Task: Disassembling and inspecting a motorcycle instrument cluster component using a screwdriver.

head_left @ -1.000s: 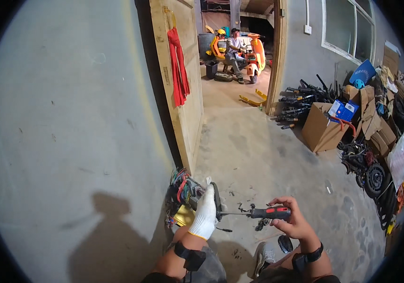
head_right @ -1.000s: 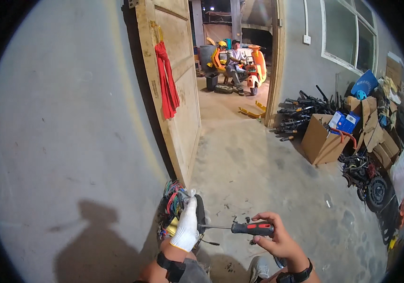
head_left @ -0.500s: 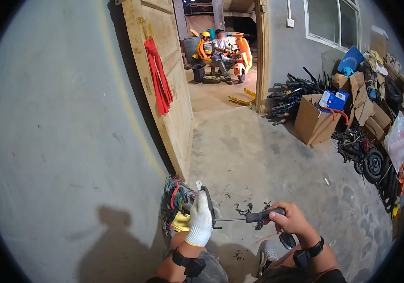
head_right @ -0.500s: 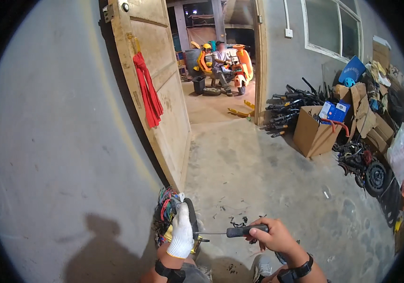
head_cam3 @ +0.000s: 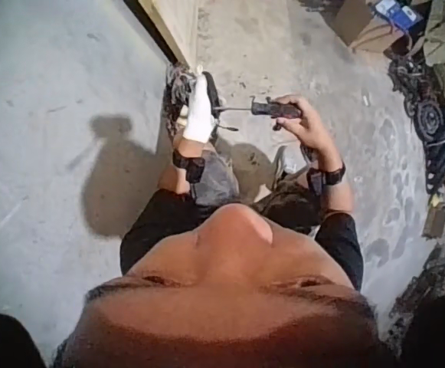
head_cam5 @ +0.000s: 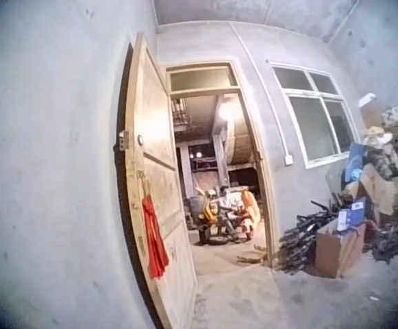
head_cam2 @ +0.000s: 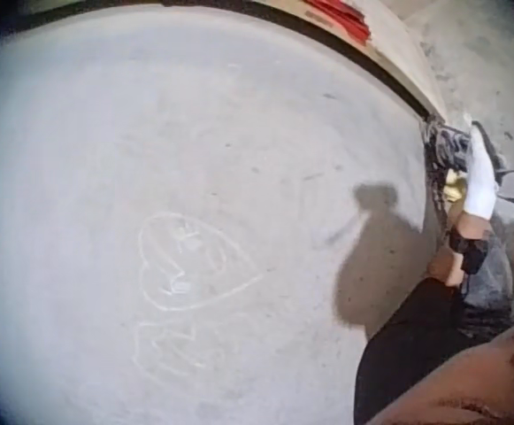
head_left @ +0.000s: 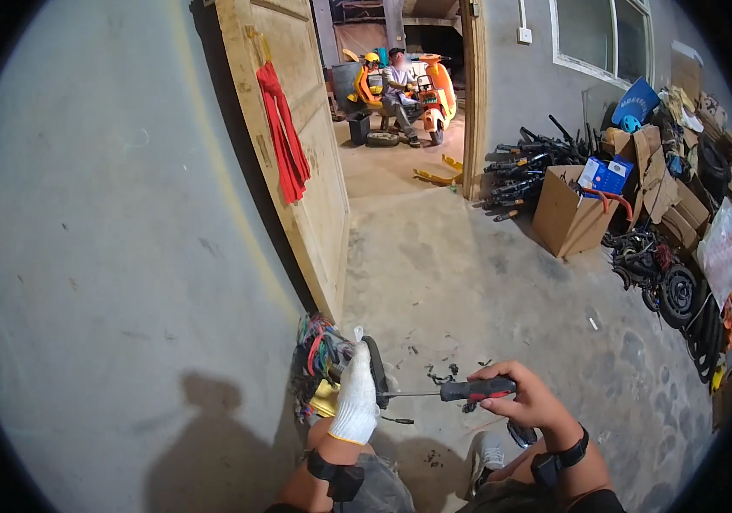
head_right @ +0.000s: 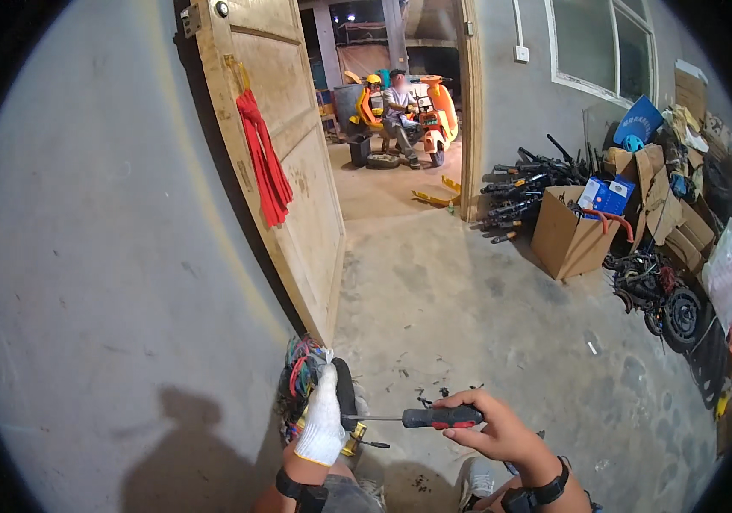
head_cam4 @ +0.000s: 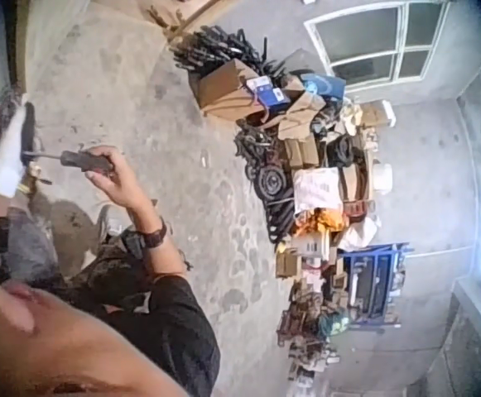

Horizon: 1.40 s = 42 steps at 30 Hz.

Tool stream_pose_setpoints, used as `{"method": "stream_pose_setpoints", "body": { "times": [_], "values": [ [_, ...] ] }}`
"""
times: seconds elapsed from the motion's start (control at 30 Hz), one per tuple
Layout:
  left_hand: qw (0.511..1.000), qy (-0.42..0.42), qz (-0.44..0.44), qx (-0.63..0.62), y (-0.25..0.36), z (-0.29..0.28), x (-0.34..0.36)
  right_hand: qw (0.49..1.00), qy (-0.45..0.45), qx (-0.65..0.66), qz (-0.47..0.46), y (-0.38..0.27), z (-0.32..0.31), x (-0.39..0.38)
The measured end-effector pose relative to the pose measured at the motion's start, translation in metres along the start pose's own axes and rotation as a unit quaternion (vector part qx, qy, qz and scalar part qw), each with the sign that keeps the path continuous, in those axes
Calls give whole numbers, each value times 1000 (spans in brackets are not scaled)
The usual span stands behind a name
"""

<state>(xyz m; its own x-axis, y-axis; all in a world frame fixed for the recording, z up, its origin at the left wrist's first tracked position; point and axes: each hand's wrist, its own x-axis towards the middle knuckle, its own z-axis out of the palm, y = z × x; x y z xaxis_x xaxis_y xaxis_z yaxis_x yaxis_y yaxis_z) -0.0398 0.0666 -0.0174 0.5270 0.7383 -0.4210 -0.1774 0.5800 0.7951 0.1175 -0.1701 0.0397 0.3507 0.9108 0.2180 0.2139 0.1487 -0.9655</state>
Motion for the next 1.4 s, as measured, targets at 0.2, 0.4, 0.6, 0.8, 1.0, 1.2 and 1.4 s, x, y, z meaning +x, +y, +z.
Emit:
{"method": "stream_pose_setpoints", "body": {
  "times": [0.2, 0.4, 0.6, 0.8, 1.0, 1.2, 1.4],
  "values": [
    [996, 2, 84, 28, 0, 7, -8, 986, 48, -25, 160, -16, 0, 1],
    [992, 8, 120, 29, 5, 9, -11, 967, 31, 4, 254, -10, -3, 4],
    [999, 9, -14, -31, 6, -1, 2, 993, 16, 83, 78, 10, 7, 1],
    [999, 4, -19, -36, 2, -3, 7, 994, -6, -71, -78, 25, -4, 0],
    [1000, -17, -13, -15, 0, -3, 7, 982, 28, -184, -31, -7, -4, 0],
    [999, 2, 48, 25, 10, 0, -10, 970, 17, -238, -36, -10, -3, -3],
    [998, -8, 59, 23, 12, 0, -8, 988, 27, -124, 92, -26, 7, 4]
  ]
}}
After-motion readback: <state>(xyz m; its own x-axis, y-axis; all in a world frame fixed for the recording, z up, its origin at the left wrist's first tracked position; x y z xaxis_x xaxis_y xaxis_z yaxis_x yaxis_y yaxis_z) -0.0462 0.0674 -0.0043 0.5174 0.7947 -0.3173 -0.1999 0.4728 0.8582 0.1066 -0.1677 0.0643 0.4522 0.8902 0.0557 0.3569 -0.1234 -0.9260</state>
